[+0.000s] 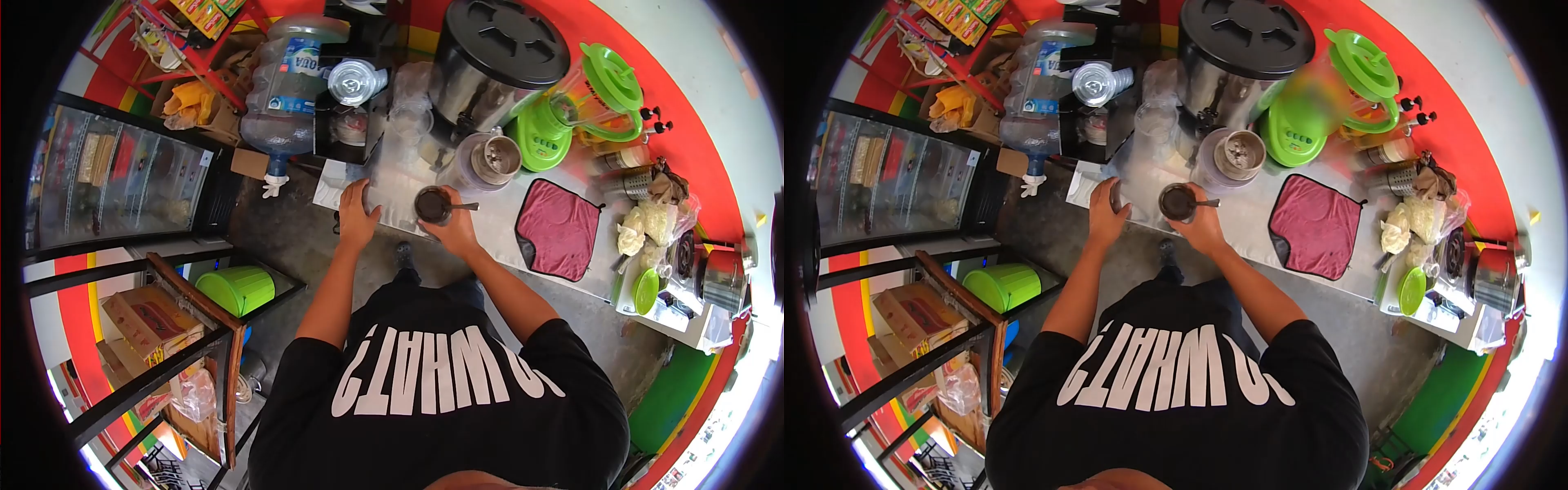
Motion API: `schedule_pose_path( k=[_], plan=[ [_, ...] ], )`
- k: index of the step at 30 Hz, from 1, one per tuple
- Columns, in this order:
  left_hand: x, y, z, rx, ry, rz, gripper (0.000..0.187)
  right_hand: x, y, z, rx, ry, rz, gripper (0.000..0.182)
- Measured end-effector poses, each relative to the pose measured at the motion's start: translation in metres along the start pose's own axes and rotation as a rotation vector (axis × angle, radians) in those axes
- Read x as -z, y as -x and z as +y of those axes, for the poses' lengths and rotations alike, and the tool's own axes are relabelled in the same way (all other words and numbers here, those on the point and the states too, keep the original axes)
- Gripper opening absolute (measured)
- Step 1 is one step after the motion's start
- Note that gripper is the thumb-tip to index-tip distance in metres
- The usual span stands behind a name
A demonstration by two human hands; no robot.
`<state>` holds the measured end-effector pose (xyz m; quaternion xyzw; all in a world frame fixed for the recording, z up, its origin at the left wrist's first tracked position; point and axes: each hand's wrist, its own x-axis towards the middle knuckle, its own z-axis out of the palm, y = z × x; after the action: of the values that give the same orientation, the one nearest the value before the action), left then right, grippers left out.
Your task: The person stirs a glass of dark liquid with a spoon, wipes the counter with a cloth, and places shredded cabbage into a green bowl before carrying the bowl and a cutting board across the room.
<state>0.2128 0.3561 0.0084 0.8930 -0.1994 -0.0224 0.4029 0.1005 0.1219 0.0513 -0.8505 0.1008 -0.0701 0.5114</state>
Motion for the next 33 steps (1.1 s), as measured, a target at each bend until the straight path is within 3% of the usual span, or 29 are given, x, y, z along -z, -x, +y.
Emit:
schedule_pose_path(
  k=[4, 10, 12, 22, 25, 29, 31, 32, 33],
  plan=[
    [0.005, 0.001, -0.016, -0.046, -0.085, -0.006, 0.077, -0.03, -0.028, -0.01, 0.011, -0.043, 0.061, 0.085],
    [0.005, 0.0, -0.003, 0.045, 0.021, -0.023, 0.077, -0.054, -0.065, -0.019, 0.015, -0.134, 0.095, 0.085],
    [0.009, -0.007, 0.002, 0.118, 0.194, -0.039, 0.075, -0.061, -0.073, -0.02, 0.048, -0.052, 0.132, 0.084],
    [-0.009, -0.03, 0.007, 0.089, 0.483, -0.091, 0.074, -0.074, -0.082, -0.015, 0.0, -0.116, 0.118, 0.087],
    [-0.02, -0.025, 0.006, 0.158, 0.533, 0.007, 0.07, -0.075, -0.077, -0.005, 0.003, -0.028, 0.126, 0.092],
    [-0.039, 0.001, 0.006, 0.179, 0.394, 0.156, 0.049, -0.06, -0.052, -0.001, -0.074, 0.081, 0.018, 0.097],
    [-0.045, 0.017, 0.015, 0.249, 0.323, 0.168, 0.031, -0.045, -0.037, -0.003, 0.049, 0.104, -0.03, 0.088],
    [-0.049, 0.024, 0.02, 0.236, 0.329, 0.147, 0.031, -0.033, -0.024, -0.002, 0.039, 0.112, -0.061, 0.071],
    [-0.051, 0.031, 0.029, 0.137, 0.298, 0.12, 0.025, -0.022, -0.01, 0.004, 0.022, 0.117, -0.04, 0.071]
  ],
)
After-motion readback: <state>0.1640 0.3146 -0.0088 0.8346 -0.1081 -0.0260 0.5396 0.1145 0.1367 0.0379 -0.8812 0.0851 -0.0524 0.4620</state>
